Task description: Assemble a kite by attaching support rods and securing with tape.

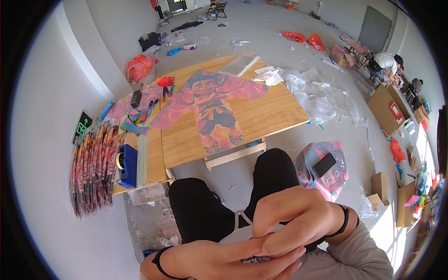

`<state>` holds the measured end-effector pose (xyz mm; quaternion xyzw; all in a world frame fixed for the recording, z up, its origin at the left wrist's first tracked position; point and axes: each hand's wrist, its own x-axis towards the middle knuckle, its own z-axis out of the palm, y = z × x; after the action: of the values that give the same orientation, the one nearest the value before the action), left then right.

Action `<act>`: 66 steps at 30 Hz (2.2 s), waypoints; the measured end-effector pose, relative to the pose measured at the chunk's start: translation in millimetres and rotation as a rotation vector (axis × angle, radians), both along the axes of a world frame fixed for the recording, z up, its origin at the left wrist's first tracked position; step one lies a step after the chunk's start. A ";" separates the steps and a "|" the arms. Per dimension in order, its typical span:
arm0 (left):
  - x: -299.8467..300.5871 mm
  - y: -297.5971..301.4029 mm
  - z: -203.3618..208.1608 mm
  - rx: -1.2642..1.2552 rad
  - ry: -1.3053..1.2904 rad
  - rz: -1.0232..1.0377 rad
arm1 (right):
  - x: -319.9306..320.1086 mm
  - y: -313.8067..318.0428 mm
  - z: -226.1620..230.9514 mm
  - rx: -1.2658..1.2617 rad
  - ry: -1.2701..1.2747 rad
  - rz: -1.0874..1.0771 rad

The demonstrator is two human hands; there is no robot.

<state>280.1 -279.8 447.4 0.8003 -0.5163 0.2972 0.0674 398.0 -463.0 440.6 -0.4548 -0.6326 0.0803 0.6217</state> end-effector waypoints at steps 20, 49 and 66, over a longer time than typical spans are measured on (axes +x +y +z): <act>7.2 -13.5 -21.5 -0.383 0.087 -0.231 | -7.5 1.5 -3.8 -0.054 0.138 -0.102; 6.1 -13.1 -14.3 -0.341 0.067 -0.175 | -5.5 2.4 -2.2 -0.006 0.107 -0.026; 12.7 7.1 32.8 0.196 -0.083 -0.018 | 24.1 -15.0 11.5 -0.170 0.243 -0.050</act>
<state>292.8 -272.7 480.2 0.7853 -0.5525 0.2776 -0.0301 422.1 -478.1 452.1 -0.5086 -0.5318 0.1727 0.6547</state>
